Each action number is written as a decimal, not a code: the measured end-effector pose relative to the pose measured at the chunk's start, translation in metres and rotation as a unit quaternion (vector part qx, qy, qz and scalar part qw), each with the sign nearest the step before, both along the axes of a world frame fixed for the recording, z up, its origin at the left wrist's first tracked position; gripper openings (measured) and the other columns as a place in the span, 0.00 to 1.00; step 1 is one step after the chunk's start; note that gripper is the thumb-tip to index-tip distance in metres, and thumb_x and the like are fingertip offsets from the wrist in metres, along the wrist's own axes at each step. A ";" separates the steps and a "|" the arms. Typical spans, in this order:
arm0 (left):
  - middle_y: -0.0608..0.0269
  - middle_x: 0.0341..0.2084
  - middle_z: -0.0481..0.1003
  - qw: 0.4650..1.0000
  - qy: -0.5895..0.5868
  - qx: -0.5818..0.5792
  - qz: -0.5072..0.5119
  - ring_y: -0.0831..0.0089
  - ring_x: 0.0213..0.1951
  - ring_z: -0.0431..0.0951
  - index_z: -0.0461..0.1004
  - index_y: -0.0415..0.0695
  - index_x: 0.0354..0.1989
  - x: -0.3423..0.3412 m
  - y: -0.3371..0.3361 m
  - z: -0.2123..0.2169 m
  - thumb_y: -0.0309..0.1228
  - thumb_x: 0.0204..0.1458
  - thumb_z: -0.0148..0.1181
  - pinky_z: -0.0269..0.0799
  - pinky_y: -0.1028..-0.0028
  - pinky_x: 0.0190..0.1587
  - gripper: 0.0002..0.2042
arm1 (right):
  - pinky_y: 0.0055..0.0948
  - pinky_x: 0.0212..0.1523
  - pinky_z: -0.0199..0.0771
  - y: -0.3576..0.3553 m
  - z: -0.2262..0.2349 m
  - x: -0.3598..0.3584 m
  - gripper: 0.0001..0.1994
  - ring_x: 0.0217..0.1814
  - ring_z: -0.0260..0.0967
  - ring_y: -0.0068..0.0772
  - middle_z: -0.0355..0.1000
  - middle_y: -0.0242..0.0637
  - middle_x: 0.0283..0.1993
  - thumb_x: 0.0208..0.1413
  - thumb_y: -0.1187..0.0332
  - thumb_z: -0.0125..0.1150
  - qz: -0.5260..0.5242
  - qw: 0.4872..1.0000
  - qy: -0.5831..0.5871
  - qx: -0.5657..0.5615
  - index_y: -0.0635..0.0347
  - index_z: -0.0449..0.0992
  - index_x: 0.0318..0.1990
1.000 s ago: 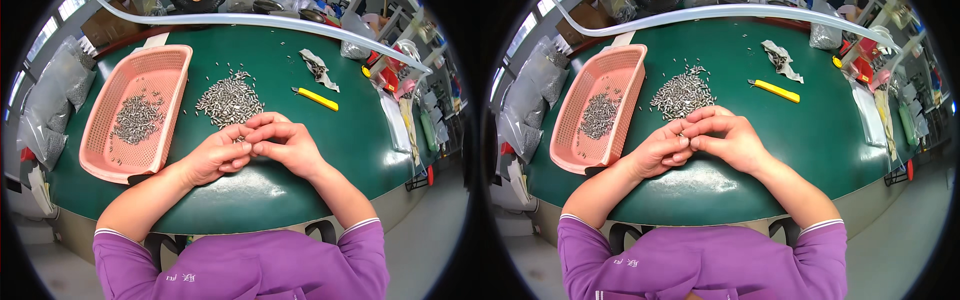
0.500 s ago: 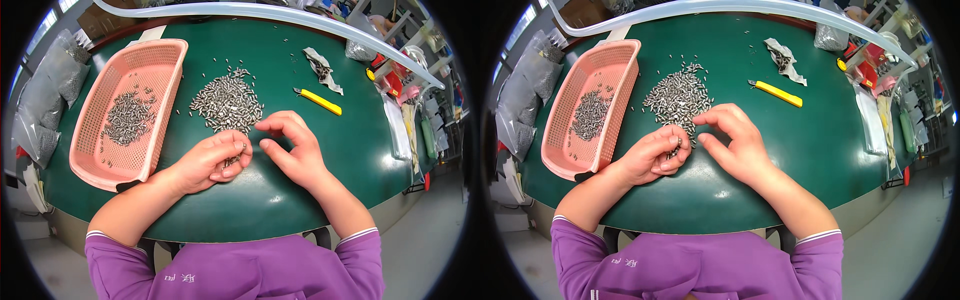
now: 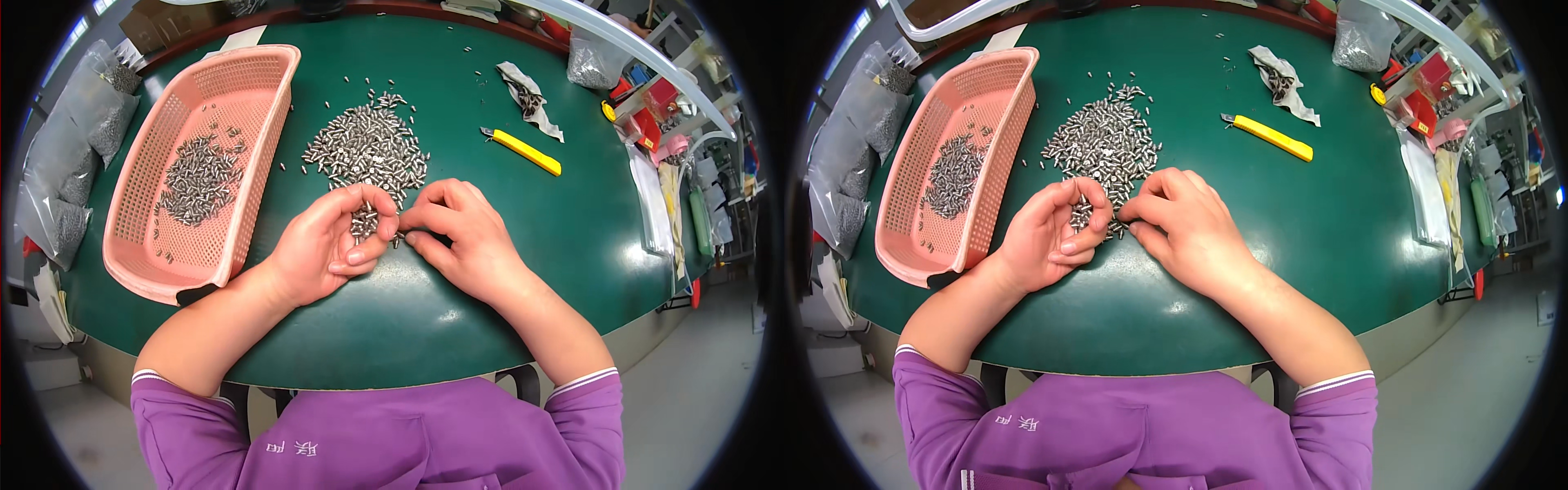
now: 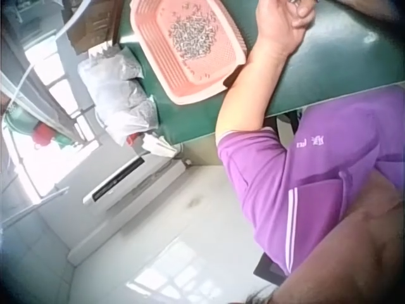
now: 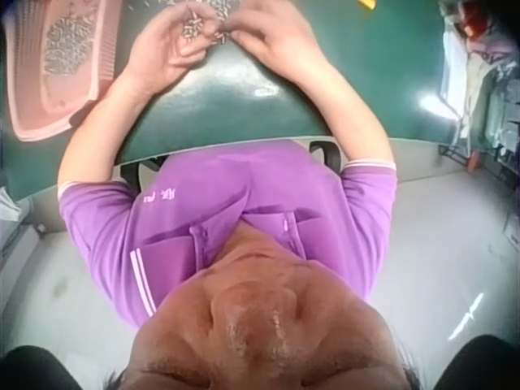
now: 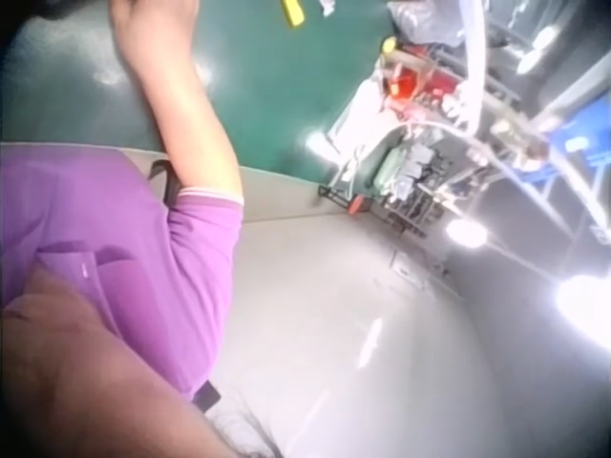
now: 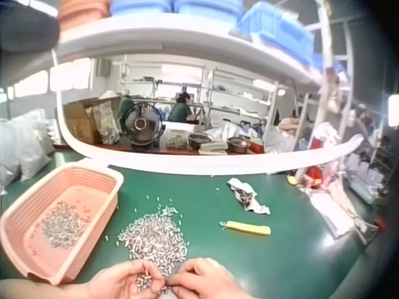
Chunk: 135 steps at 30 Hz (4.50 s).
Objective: The person is manually sorting small cylindrical metal pins on a green workbench.
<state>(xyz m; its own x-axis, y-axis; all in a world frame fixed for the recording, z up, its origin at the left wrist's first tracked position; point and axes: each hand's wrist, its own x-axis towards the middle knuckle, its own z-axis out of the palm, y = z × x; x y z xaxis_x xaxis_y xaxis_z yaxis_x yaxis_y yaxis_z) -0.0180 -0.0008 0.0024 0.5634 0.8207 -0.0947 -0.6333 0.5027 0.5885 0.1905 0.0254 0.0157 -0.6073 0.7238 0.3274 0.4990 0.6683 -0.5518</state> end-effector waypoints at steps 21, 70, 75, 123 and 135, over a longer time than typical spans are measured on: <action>0.63 0.28 0.69 0.995 0.096 0.015 -0.001 0.85 0.18 0.59 0.66 0.42 0.38 0.008 -0.004 0.003 0.31 0.60 0.46 0.48 0.85 0.15 0.06 | 0.35 0.44 0.66 0.005 0.007 0.000 0.08 0.43 0.65 0.39 0.67 0.31 0.37 0.44 0.70 0.64 0.000 0.998 0.034 0.052 0.54 0.73 0.32; 0.64 0.29 0.67 0.998 0.069 0.007 0.014 0.86 0.18 0.57 0.65 0.44 0.38 0.005 -0.002 0.002 0.33 0.61 0.44 0.48 0.88 0.14 0.06 | 0.34 0.40 0.68 0.001 0.001 -0.001 0.07 0.40 0.65 0.38 0.66 0.33 0.34 0.45 0.71 0.63 -0.022 0.999 -0.025 0.039 0.56 0.74 0.33; 0.64 0.30 0.68 0.994 0.102 0.023 -0.004 0.87 0.20 0.60 0.64 0.43 0.44 0.007 -0.005 0.004 0.28 0.57 0.52 0.48 0.87 0.16 0.08 | 0.23 0.38 0.71 -0.003 0.009 -0.002 0.04 0.38 0.67 0.25 0.66 0.33 0.37 0.52 0.74 0.61 0.015 0.972 0.178 -0.154 0.59 0.74 0.35; 0.60 0.30 0.68 0.995 0.093 0.028 -0.002 0.82 0.20 0.60 0.67 0.41 0.41 0.007 -0.004 0.003 0.34 0.62 0.42 0.51 0.84 0.16 0.10 | 0.34 0.44 0.68 0.004 -0.004 -0.001 0.11 0.43 0.65 0.37 0.67 0.32 0.36 0.46 0.73 0.62 -0.023 0.999 -0.002 0.033 0.50 0.78 0.39; 0.58 0.31 0.68 0.998 0.059 -0.013 0.031 0.80 0.21 0.60 0.66 0.40 0.39 0.005 -0.004 0.004 0.34 0.62 0.40 0.51 0.84 0.18 0.11 | 0.35 0.42 0.67 0.003 0.000 -0.002 0.07 0.41 0.64 0.38 0.66 0.32 0.35 0.44 0.73 0.63 -0.015 0.997 -0.037 0.060 0.53 0.76 0.33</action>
<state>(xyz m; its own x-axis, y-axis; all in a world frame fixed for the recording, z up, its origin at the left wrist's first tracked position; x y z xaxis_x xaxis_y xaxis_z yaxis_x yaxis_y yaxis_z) -0.0131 -0.0043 0.0060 0.4958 0.8497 -0.1796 -0.5904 0.4814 0.6478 0.1889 0.0283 0.0152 -0.6110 0.7008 0.3683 0.5565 0.7111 -0.4298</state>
